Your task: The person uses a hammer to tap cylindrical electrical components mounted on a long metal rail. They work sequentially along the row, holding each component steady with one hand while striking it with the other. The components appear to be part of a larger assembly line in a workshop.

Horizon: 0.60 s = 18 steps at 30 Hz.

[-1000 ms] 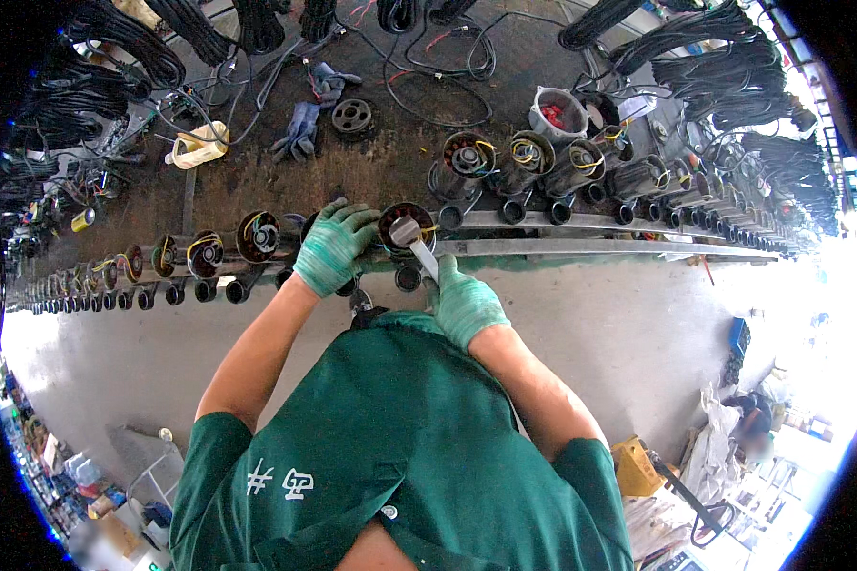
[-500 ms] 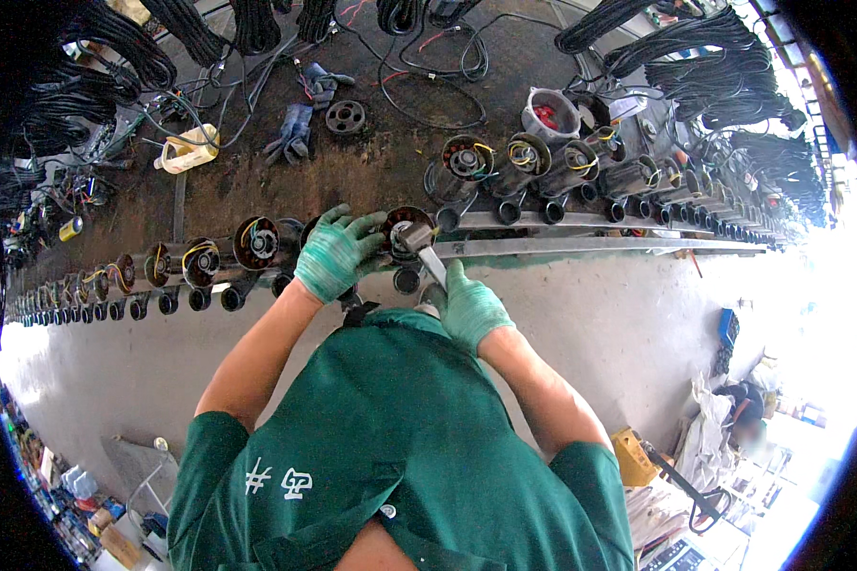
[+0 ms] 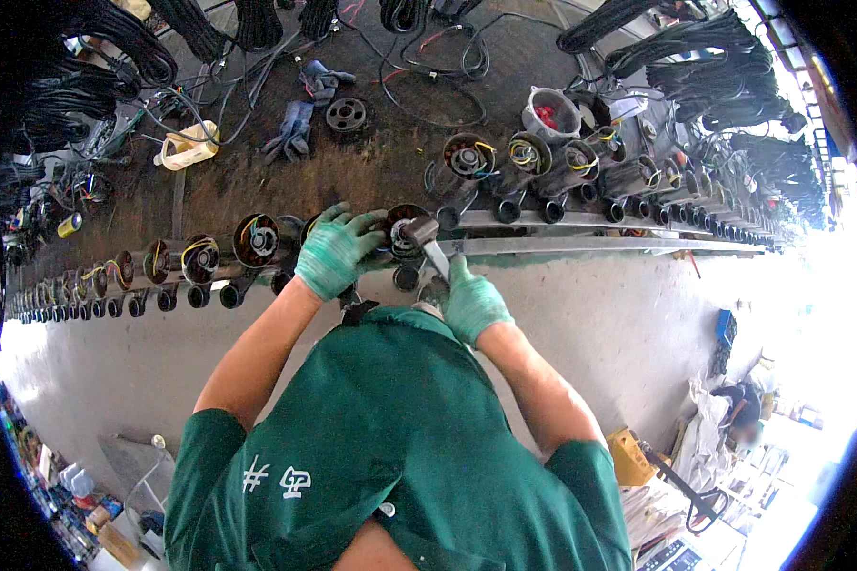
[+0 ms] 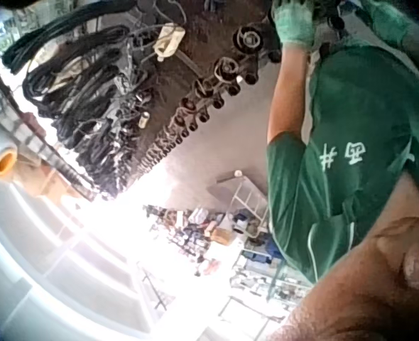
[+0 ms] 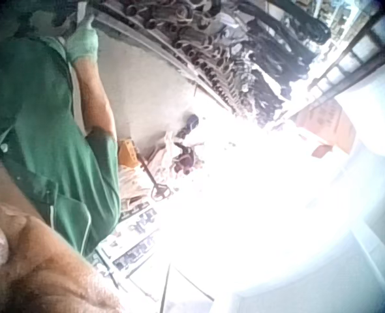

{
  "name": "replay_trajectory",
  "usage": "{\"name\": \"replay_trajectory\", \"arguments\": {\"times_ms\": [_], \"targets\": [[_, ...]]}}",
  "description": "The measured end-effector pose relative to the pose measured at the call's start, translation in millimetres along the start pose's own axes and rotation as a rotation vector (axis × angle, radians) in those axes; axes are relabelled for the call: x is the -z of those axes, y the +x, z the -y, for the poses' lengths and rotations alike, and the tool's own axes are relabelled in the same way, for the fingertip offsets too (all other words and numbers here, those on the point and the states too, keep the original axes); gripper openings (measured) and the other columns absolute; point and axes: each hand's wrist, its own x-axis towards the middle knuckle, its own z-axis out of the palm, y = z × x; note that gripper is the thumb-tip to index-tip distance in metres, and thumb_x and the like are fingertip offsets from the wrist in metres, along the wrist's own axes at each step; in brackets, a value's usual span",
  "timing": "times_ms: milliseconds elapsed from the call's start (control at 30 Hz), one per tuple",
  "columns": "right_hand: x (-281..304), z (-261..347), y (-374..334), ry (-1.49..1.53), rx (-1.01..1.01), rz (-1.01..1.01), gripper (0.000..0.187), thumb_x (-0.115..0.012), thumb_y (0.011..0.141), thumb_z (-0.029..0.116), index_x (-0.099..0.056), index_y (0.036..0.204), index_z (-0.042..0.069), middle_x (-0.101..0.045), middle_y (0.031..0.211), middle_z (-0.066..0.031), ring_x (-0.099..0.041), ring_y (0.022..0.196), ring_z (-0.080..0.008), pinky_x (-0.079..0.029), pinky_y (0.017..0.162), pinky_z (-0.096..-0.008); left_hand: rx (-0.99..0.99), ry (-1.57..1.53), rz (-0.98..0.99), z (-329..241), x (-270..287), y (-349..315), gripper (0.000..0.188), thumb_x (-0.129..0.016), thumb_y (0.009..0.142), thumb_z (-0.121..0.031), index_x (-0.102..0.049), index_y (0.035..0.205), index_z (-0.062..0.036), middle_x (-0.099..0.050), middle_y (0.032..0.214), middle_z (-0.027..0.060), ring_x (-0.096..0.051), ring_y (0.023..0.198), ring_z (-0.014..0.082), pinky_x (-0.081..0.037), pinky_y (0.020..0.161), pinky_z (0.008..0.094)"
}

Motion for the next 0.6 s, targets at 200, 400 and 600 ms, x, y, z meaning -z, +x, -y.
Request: {"name": "replay_trajectory", "arguments": {"times_ms": [200, 400, 600], "targets": [[24, 11, -23, 0.129, 0.163, -0.234, 0.042, -0.062, 0.102, 0.03, -0.047, 0.129, 0.002, -0.068, 0.085, -0.0334, -0.067, 0.084, -0.0544, -0.053, 0.069, -0.0559, 0.003, -0.011, -0.001, 0, 0, -1, 0.032, -0.077, 0.084, -0.041, -0.074, 0.102, -0.0157, -0.068, 0.133, 0.0046, -0.068, 0.108, 0.0275, -0.044, 0.11, 0.0479], [0, 6, -6, 0.003, 0.047, -0.054, 0.038, -0.057, 0.103, 0.029, -0.043, 0.124, 0.0, -0.068, 0.087, -0.0335, -0.066, 0.088, -0.0552, -0.052, 0.075, -0.0609, -0.003, -0.021, 0.01, 0, 0, 1, 0.031, -0.077, 0.083, -0.041, -0.075, 0.102, -0.016, -0.068, 0.132, 0.0039, -0.069, 0.105, 0.029, -0.044, 0.111, 0.0475], [11, 5, 1, 0.078, 0.089, -0.062, 0.048, -0.06, 0.102, 0.033, -0.044, 0.131, -0.002, -0.068, 0.092, -0.0347, -0.065, 0.094, -0.0546, -0.051, 0.076, -0.0602, 0.005, -0.025, 0.027, 4, -4, -1, 0.033, -0.076, 0.085, -0.042, -0.075, 0.105, -0.016, -0.068, 0.133, 0.0044, -0.069, 0.107, 0.0291, -0.043, 0.111, 0.0474]]}}
